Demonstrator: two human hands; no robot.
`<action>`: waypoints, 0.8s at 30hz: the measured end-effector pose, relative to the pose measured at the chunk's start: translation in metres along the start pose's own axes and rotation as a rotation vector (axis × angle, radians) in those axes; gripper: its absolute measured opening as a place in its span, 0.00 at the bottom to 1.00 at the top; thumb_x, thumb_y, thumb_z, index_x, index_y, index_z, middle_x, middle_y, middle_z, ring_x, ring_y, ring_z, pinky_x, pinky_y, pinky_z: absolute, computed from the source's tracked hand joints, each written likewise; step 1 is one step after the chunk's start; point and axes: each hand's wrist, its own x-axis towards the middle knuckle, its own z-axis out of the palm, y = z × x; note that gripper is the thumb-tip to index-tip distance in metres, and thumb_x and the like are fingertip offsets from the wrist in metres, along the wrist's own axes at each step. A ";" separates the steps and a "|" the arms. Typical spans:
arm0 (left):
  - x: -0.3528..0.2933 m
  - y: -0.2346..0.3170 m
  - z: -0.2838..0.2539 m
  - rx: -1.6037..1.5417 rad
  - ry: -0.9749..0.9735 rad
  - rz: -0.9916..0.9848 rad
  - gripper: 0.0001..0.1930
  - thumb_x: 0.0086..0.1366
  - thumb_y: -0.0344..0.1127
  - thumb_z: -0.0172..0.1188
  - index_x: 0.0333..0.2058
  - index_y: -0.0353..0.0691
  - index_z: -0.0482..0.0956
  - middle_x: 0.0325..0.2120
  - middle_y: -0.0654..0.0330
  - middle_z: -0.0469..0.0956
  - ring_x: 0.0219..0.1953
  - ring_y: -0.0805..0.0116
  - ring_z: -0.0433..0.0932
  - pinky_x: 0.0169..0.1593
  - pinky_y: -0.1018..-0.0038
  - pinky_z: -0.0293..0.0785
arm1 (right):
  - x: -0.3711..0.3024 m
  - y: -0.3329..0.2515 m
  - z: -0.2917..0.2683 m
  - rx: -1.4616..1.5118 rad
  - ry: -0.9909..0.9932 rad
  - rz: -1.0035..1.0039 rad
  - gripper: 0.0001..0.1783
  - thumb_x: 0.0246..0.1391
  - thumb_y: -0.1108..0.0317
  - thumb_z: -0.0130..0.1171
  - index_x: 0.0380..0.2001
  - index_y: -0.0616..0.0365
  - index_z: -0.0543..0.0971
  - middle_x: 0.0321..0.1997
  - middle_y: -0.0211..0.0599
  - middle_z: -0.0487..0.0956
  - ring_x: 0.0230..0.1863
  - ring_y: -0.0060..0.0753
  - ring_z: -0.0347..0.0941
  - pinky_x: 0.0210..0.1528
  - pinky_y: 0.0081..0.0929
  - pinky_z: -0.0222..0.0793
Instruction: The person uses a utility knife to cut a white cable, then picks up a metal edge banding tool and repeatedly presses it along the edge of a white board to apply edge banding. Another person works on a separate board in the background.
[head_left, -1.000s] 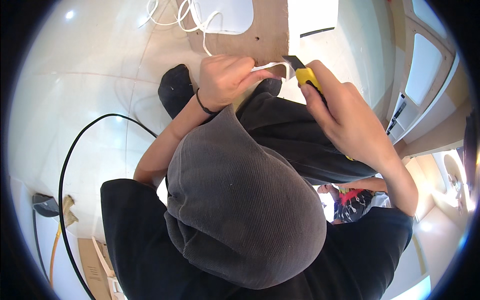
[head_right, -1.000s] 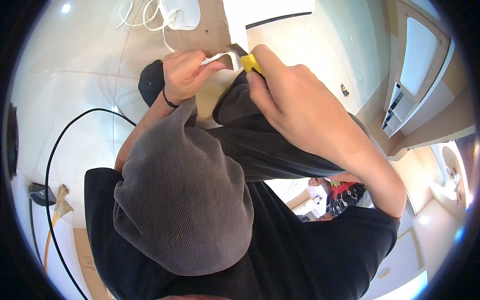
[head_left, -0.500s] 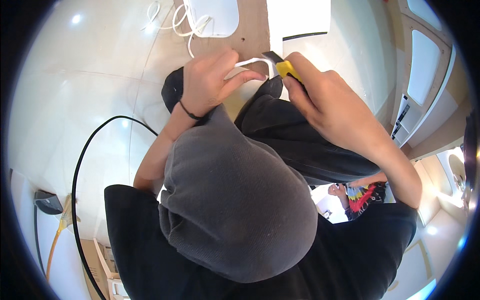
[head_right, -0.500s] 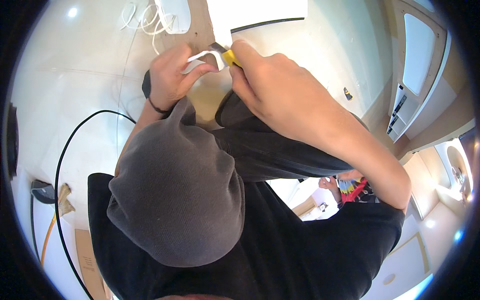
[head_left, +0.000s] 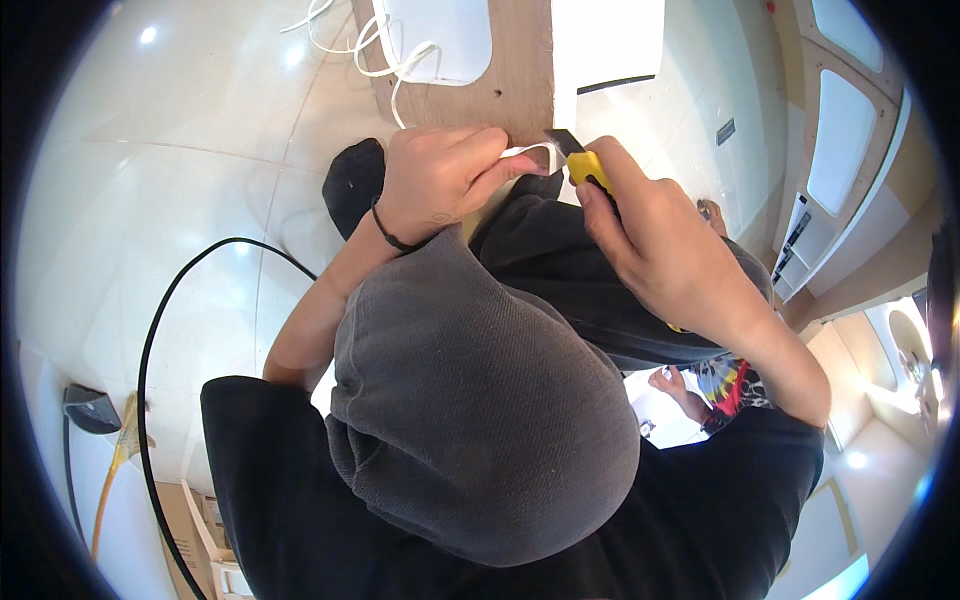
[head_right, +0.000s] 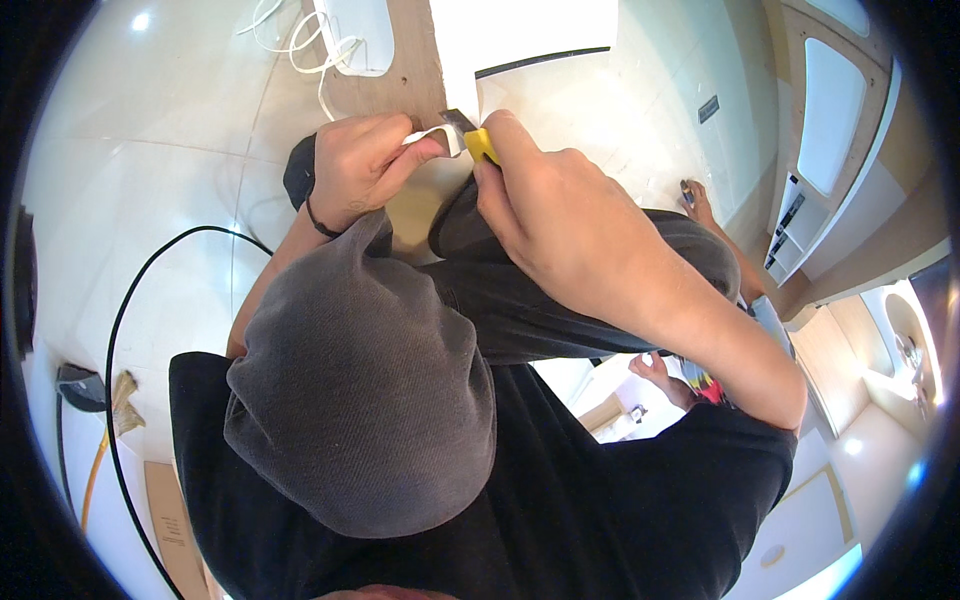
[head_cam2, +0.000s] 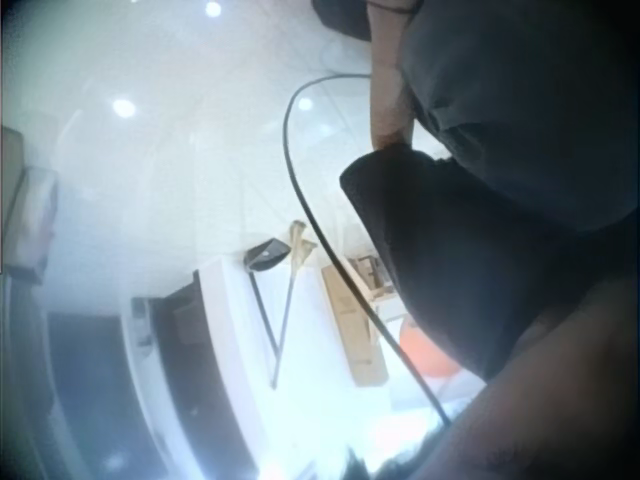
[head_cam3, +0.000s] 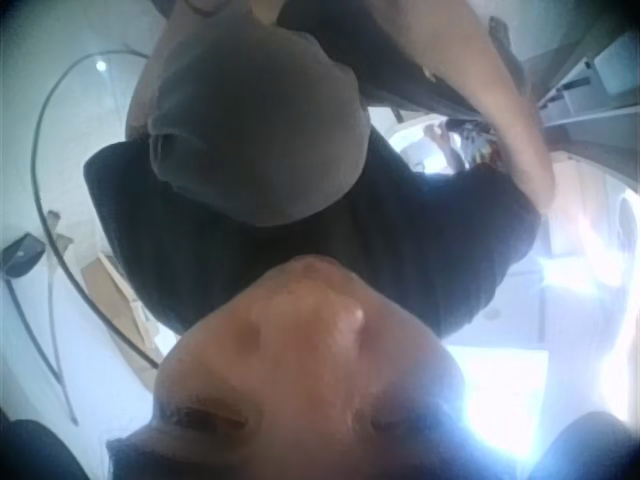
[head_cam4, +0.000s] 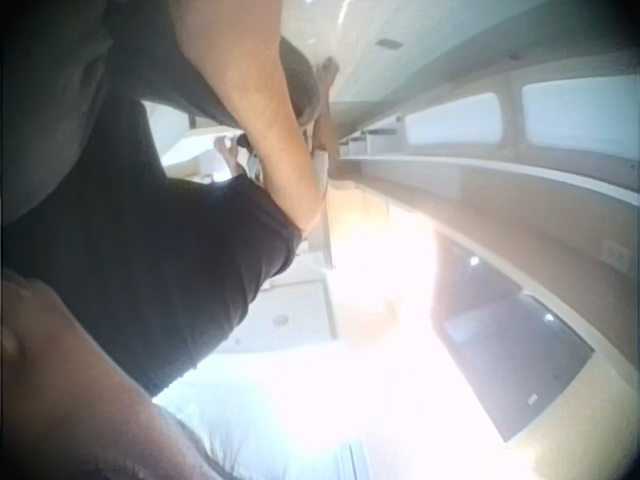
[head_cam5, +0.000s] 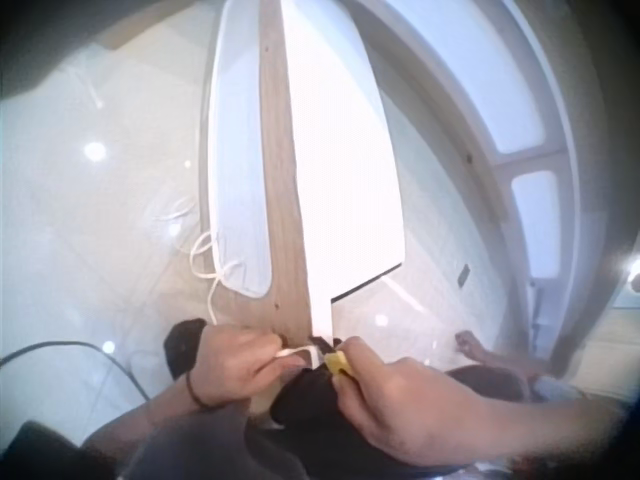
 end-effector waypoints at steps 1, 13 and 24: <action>0.000 -0.001 0.002 -0.007 -0.003 0.010 0.21 0.60 0.43 0.73 0.19 0.40 0.70 0.15 0.57 0.66 0.15 0.60 0.68 0.21 0.66 0.62 | 0.000 0.001 -0.001 0.005 0.005 0.003 0.09 0.72 0.69 0.50 0.46 0.62 0.65 0.19 0.51 0.75 0.20 0.54 0.75 0.25 0.44 0.64; 0.007 -0.006 -0.001 -0.020 0.056 0.138 0.21 0.56 0.43 0.75 0.19 0.40 0.71 0.14 0.59 0.67 0.15 0.61 0.69 0.21 0.67 0.61 | -0.010 -0.010 0.017 0.009 0.099 0.197 0.13 0.71 0.68 0.51 0.54 0.61 0.67 0.22 0.53 0.77 0.23 0.56 0.79 0.27 0.43 0.69; 0.009 -0.006 0.002 -0.039 0.067 0.171 0.21 0.55 0.41 0.75 0.18 0.41 0.70 0.14 0.60 0.69 0.15 0.63 0.69 0.20 0.69 0.60 | -0.007 -0.003 0.011 0.024 0.056 0.164 0.12 0.71 0.68 0.52 0.52 0.61 0.67 0.19 0.52 0.74 0.22 0.57 0.77 0.26 0.44 0.67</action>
